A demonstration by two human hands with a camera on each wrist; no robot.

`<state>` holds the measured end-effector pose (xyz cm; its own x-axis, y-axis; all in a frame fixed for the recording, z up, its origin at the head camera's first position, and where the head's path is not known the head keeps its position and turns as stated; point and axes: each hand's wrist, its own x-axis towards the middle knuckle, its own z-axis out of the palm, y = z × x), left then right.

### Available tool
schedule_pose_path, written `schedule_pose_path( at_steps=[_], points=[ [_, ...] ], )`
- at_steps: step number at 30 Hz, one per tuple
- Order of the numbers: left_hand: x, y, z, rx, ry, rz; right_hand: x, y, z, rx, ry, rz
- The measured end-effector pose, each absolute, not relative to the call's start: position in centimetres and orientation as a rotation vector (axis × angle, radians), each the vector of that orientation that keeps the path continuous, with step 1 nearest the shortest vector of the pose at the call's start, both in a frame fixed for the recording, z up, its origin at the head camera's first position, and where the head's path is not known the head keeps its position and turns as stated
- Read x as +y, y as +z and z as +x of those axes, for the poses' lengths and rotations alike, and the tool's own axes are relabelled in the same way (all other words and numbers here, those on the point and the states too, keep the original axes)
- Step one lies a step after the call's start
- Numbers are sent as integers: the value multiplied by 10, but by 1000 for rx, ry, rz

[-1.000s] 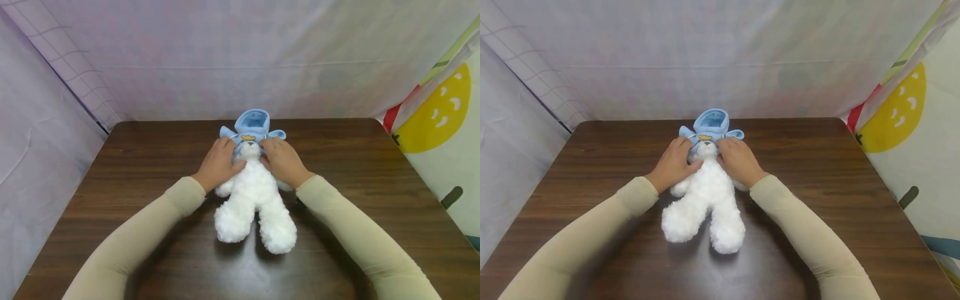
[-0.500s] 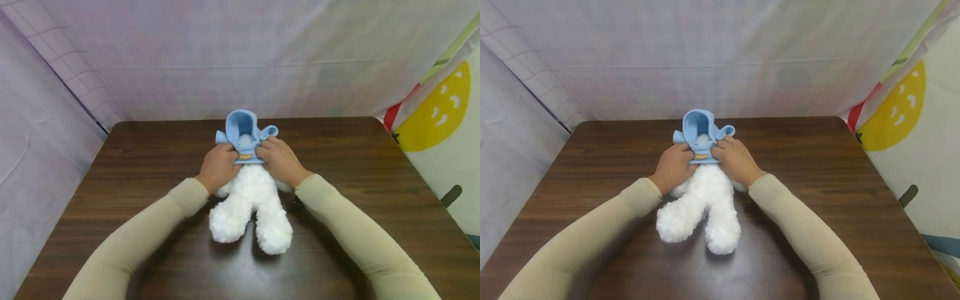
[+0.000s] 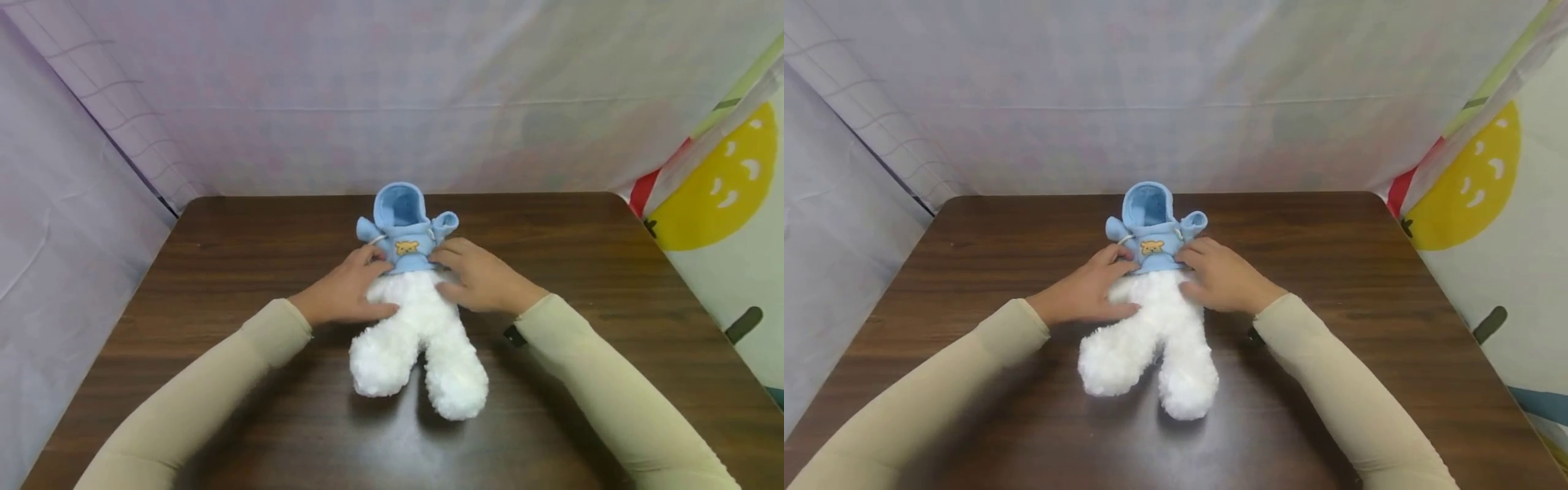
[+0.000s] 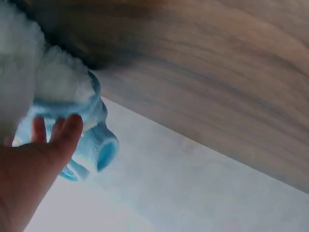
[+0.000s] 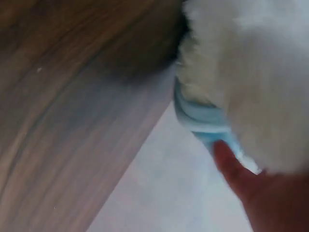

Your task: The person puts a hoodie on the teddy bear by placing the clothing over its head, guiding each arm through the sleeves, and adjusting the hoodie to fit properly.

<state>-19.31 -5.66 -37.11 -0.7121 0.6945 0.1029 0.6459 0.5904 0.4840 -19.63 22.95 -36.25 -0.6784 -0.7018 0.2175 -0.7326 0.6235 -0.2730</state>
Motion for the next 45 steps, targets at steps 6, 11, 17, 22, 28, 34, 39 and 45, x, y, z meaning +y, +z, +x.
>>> schedule_pose_path(
  at_steps=[6,11,17,22,28,34,39,45],
  points=[
    [-59,-368,-197,2687,655,1069,237,-357,-191,-2996,582,1225],
    [-54,-373,-202,2713,575,1042,235,-366,-196,-2998,689,1218],
    [-54,-380,-206,2652,687,1017,234,-377,-199,-2965,727,1195],
    [-56,-378,-202,2682,672,1116,233,-379,-199,-2920,599,1224],
    [-51,-358,-183,2821,540,1245,230,-359,-184,-2812,354,1275],
    [-40,-350,-173,2769,523,1282,224,-350,-172,-2933,374,1277],
    [-35,-354,-169,2790,393,1284,216,-358,-166,-2850,265,1253],
    [-34,-361,-171,2866,405,1272,209,-368,-171,-2832,285,1201]
  ],
)
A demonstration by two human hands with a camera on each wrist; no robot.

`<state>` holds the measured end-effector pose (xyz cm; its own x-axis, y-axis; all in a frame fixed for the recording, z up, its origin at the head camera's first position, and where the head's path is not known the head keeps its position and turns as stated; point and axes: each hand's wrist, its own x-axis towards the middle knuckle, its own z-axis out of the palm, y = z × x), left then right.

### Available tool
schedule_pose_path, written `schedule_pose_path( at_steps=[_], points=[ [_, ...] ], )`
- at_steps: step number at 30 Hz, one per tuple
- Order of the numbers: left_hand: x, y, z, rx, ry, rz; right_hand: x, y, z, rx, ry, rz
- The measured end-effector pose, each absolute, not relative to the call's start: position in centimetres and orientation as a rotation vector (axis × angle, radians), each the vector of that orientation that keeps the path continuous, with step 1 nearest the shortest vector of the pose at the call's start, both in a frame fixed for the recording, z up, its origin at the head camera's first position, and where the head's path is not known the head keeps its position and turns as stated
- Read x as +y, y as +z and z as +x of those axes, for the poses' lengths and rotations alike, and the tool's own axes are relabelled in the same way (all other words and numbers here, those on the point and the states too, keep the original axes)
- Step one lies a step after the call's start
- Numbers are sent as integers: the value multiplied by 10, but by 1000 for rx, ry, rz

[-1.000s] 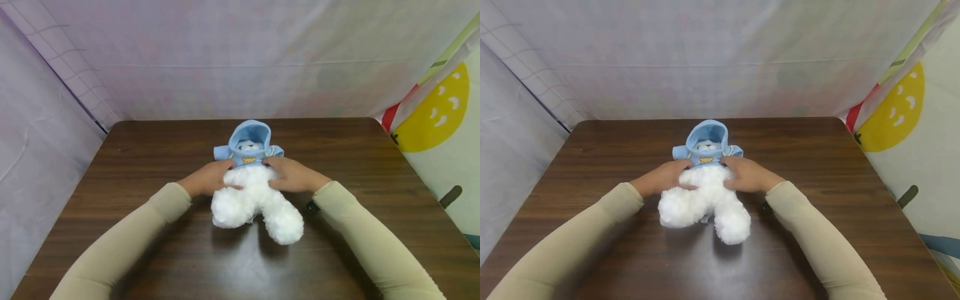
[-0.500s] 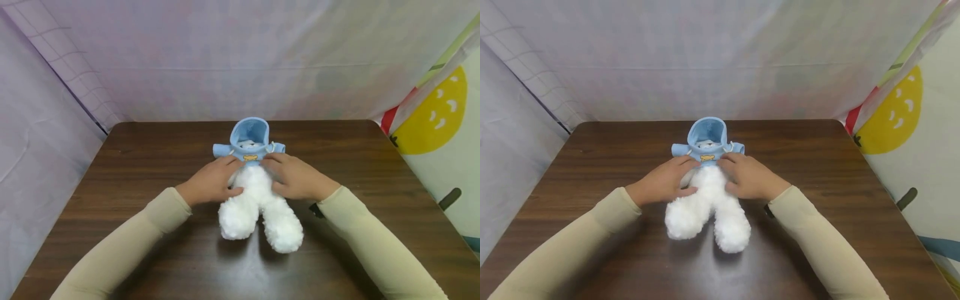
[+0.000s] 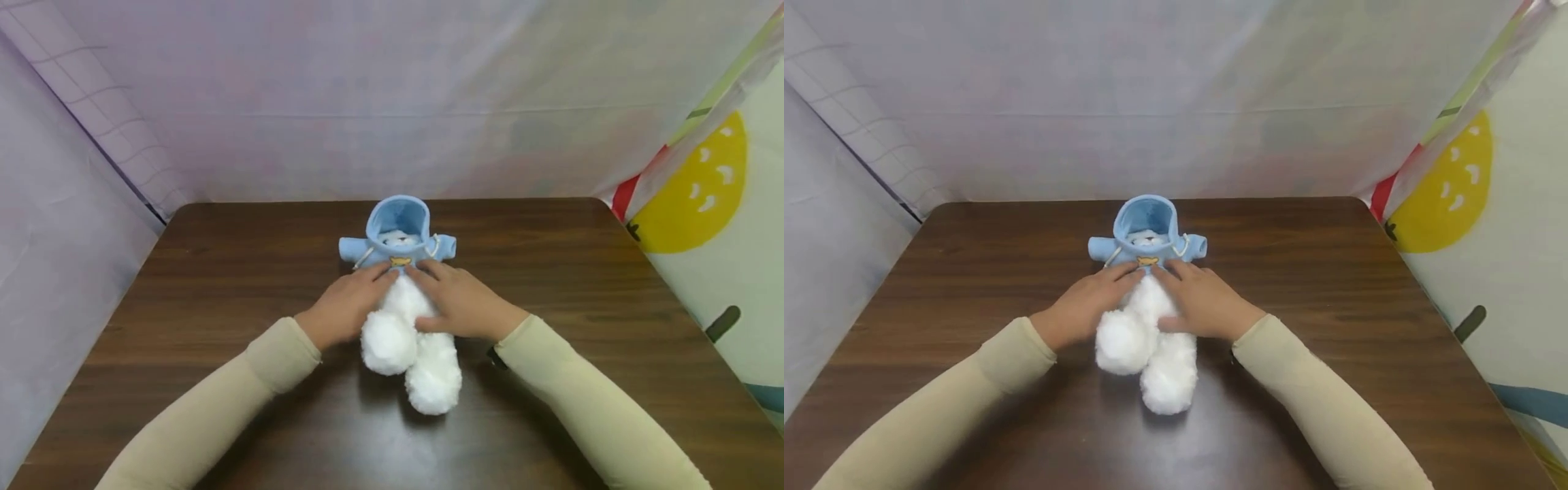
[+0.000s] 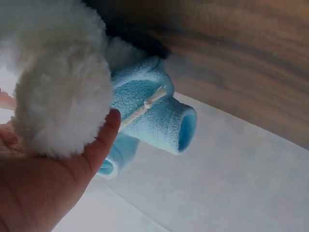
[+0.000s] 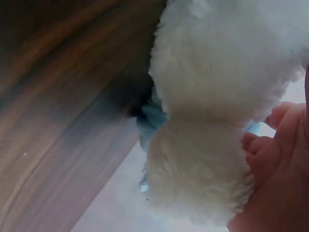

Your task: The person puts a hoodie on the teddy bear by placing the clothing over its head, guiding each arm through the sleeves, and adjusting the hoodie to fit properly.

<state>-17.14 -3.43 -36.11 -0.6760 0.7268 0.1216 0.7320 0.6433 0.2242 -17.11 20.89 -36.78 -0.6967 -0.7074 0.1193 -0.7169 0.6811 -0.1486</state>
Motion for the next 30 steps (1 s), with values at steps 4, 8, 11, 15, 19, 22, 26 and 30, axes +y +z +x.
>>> schedule_pose_path(
  at_steps=[4,8,11,15,19,22,26,30],
  points=[
    [-31,-365,-178,-2776,-377,-1234,207,-372,-181,-2910,303,1123],
    [-27,-368,-179,-2799,-311,-1249,206,-375,-184,-2929,327,1068],
    [-24,-367,-175,-2840,-273,-1248,204,-375,-183,-2892,342,1062],
    [-21,-366,-170,-2842,-278,-1214,202,-373,-182,-2834,341,1068],
    [-21,-365,-171,-2822,-336,-1157,202,-371,-181,-2818,342,1066],
    [-21,-365,-172,-2812,-357,-1146,203,-373,-182,-2809,364,1079],
    [-22,-366,-174,-2811,-357,-1134,203,-376,-183,-2788,405,1086],
    [-22,-367,-173,-2783,-424,-1115,204,-378,-183,-2765,434,1073]
  ],
)
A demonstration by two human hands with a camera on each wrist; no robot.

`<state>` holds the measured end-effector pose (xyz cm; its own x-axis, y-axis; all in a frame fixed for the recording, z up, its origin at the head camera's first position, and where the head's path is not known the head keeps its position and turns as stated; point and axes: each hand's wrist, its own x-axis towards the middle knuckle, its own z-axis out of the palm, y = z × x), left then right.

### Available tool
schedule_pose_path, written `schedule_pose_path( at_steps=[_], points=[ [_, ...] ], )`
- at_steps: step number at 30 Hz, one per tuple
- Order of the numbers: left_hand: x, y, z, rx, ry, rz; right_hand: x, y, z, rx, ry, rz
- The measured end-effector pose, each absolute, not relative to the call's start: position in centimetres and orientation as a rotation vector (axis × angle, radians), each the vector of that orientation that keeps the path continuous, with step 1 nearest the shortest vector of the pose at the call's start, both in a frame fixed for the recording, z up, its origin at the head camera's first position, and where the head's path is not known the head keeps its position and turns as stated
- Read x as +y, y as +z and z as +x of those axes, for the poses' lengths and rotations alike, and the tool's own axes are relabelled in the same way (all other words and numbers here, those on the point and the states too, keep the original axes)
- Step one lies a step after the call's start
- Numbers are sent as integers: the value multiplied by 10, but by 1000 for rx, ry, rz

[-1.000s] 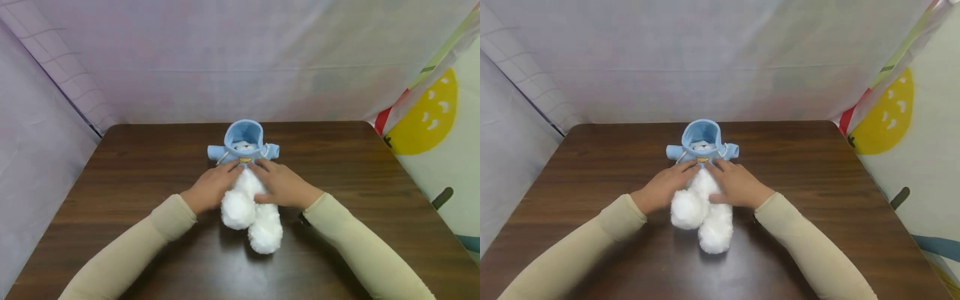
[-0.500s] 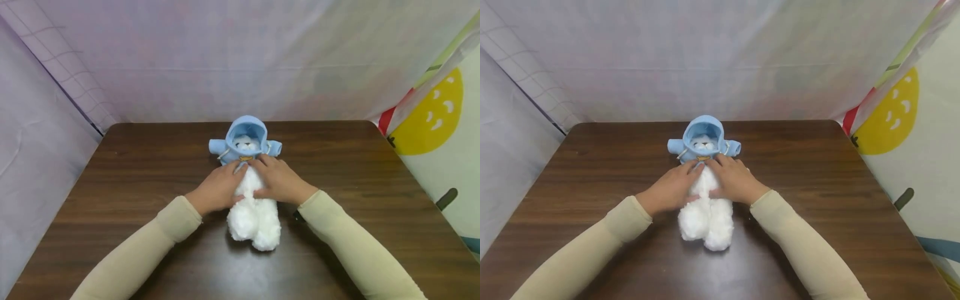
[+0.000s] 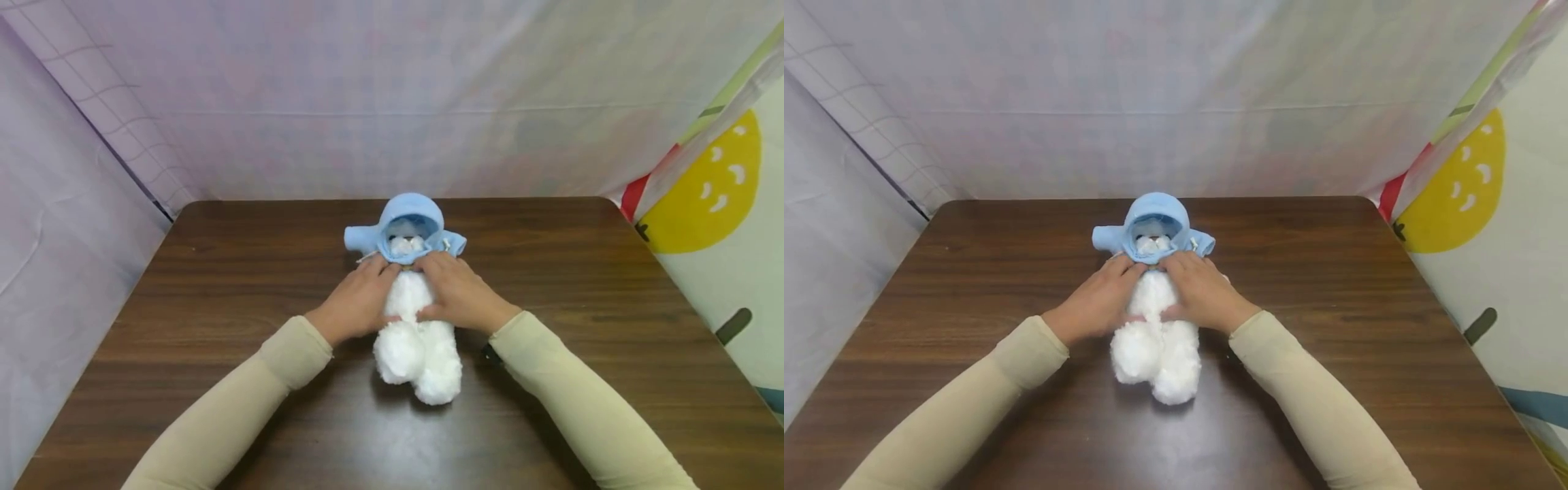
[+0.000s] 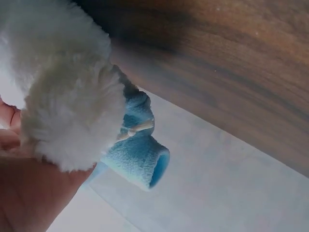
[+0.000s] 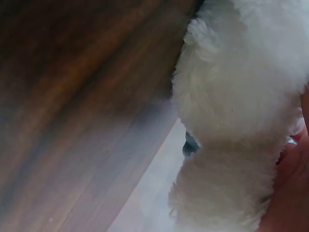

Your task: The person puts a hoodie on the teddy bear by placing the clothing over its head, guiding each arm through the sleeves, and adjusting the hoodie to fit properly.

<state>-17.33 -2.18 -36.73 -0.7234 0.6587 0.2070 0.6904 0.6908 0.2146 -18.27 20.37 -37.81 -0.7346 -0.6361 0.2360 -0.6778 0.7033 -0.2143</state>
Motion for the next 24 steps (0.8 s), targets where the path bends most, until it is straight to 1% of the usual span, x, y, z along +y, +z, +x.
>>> schedule_pose_path(
  at_steps=[13,24],
  points=[
    [-25,-367,-176,-2912,-380,-995,200,-376,-181,-2746,366,983],
    [-24,-365,-171,-2842,-274,-1024,200,-376,-181,-2760,356,999]
  ],
)
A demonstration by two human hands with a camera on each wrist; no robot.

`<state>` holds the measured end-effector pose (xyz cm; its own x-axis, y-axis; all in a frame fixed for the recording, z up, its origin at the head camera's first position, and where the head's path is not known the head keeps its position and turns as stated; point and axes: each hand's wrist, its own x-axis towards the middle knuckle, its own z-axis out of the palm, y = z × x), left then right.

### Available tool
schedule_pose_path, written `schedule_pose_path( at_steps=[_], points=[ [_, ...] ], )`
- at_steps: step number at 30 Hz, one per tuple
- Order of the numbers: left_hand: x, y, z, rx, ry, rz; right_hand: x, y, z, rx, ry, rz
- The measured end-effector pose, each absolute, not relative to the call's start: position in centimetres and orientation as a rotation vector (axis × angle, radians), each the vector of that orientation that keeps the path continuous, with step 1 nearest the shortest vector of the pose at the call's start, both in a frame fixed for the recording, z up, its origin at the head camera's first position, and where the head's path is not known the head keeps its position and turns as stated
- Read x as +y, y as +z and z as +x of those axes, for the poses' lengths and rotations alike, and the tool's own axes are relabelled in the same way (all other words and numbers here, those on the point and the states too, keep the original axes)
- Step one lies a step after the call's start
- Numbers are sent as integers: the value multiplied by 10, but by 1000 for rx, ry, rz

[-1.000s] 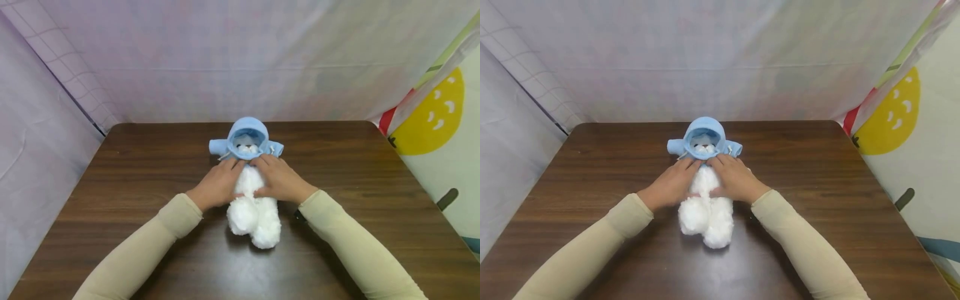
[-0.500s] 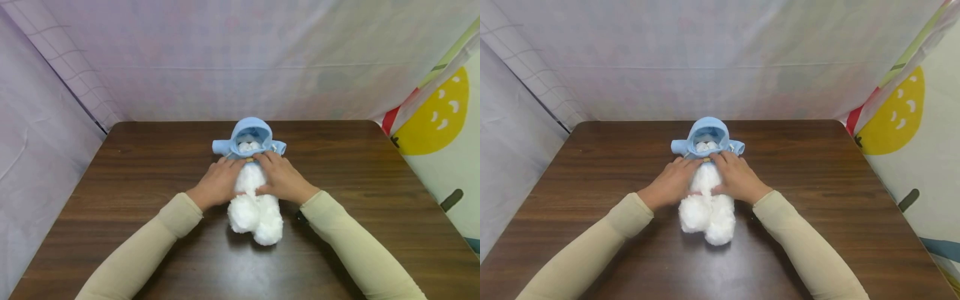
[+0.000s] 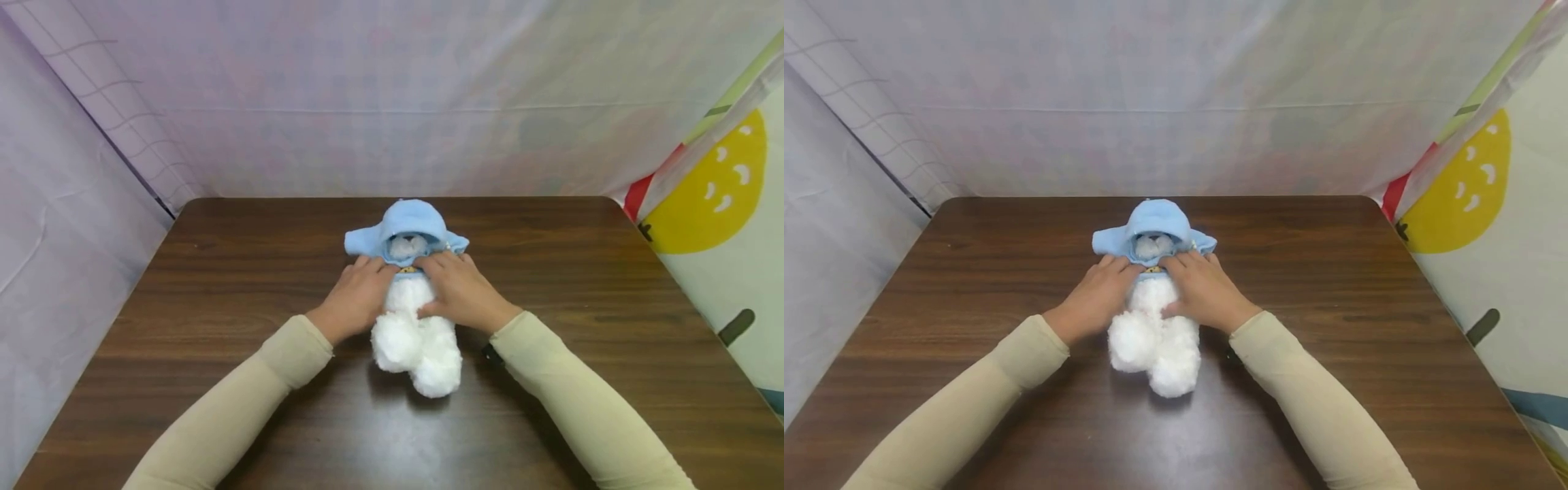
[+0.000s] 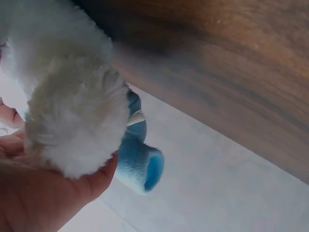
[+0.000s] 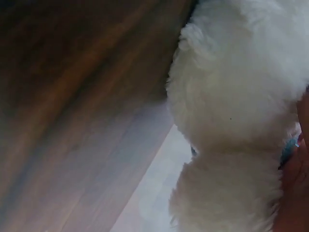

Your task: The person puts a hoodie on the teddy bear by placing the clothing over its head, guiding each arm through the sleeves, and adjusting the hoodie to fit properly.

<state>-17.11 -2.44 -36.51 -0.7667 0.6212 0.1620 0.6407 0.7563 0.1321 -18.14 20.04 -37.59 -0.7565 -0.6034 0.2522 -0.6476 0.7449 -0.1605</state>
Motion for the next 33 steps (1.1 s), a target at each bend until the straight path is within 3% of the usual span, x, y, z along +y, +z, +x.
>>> schedule_pose_path(
  at_steps=[14,22,33],
  points=[
    [-36,-355,-166,-2752,-567,-1077,217,-369,-174,-2683,633,1081],
    [-36,-355,-171,-2766,-604,-1166,238,-360,-180,-2679,778,825],
    [-37,-362,-165,-2716,-525,-1207,244,-369,-177,-2780,847,664]
  ],
)
